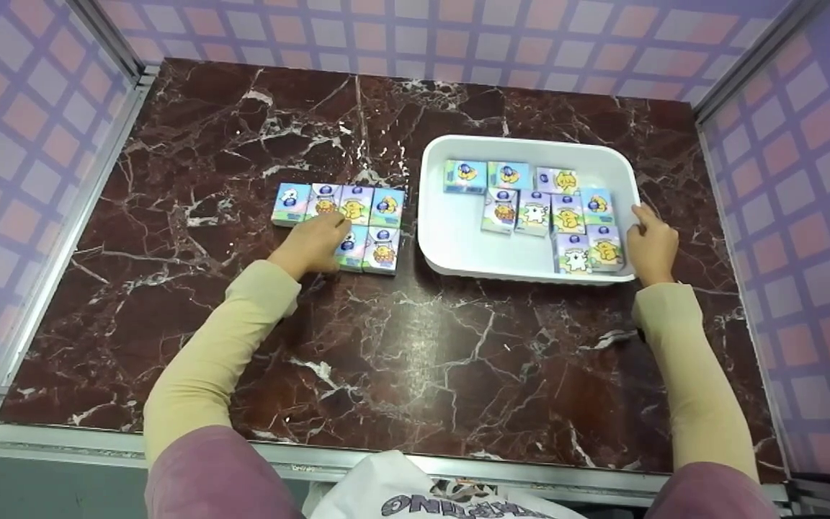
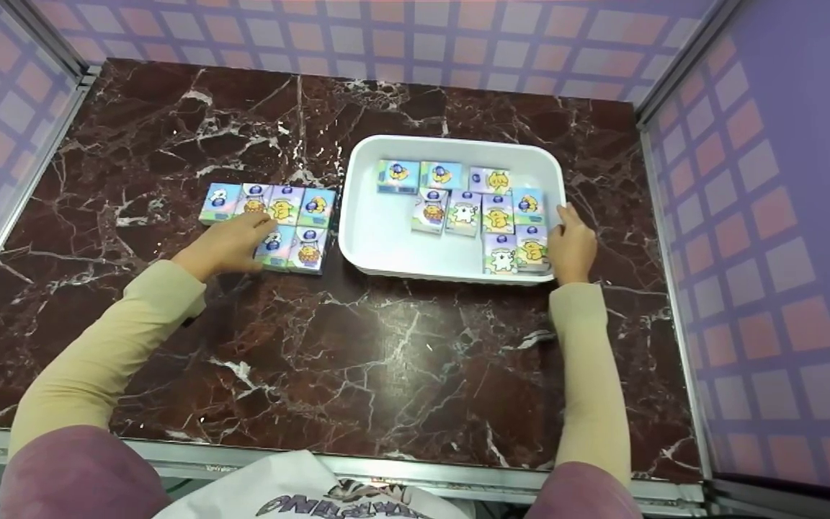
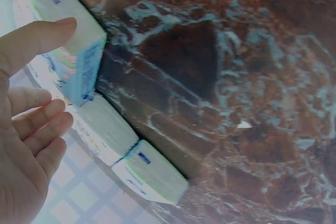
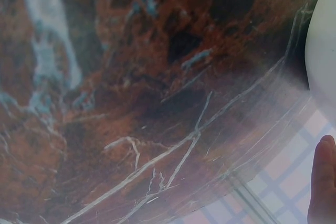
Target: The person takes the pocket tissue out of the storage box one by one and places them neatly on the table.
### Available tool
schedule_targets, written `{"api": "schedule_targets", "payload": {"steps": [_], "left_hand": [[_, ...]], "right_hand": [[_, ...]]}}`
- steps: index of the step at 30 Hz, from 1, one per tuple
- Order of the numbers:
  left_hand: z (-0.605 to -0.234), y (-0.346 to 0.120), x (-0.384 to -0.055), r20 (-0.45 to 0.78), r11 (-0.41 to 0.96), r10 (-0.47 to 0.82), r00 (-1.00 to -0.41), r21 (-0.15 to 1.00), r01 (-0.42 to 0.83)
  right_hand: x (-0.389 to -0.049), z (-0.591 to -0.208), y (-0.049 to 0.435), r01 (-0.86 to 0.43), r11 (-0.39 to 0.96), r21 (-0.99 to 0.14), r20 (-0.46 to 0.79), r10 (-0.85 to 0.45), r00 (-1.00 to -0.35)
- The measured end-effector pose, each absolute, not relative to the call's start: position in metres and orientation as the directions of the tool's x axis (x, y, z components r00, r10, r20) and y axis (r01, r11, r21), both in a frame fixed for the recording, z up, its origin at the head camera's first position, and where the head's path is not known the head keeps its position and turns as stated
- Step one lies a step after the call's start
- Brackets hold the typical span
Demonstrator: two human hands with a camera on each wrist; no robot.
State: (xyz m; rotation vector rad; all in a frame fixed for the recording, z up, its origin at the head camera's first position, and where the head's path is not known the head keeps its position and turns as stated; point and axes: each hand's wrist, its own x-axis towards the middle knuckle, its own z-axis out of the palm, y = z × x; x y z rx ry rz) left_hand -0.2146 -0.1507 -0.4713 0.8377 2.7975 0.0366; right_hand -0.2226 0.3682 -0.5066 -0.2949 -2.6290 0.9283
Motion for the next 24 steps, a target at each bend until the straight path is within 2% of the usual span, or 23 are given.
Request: {"api": "schedule_targets", "payload": {"steps": [11,24], "left_hand": [[-0.453,-0.133,-0.217,-0.277,0.843,0.532,-0.8,0.085,0.531],[-0.436,-0.095,-0.219,-0.203,0.797,0.604,-0.771,0.131,0.59]], "right_hand": [[-0.222,-0.507,0.368,0.075,0.766,-0.638,0.252,0.3,-0.92],[-0.221,-0.506,0.367,0.068,0.772,-0.633,0.263,0.296,-0.918]]}}
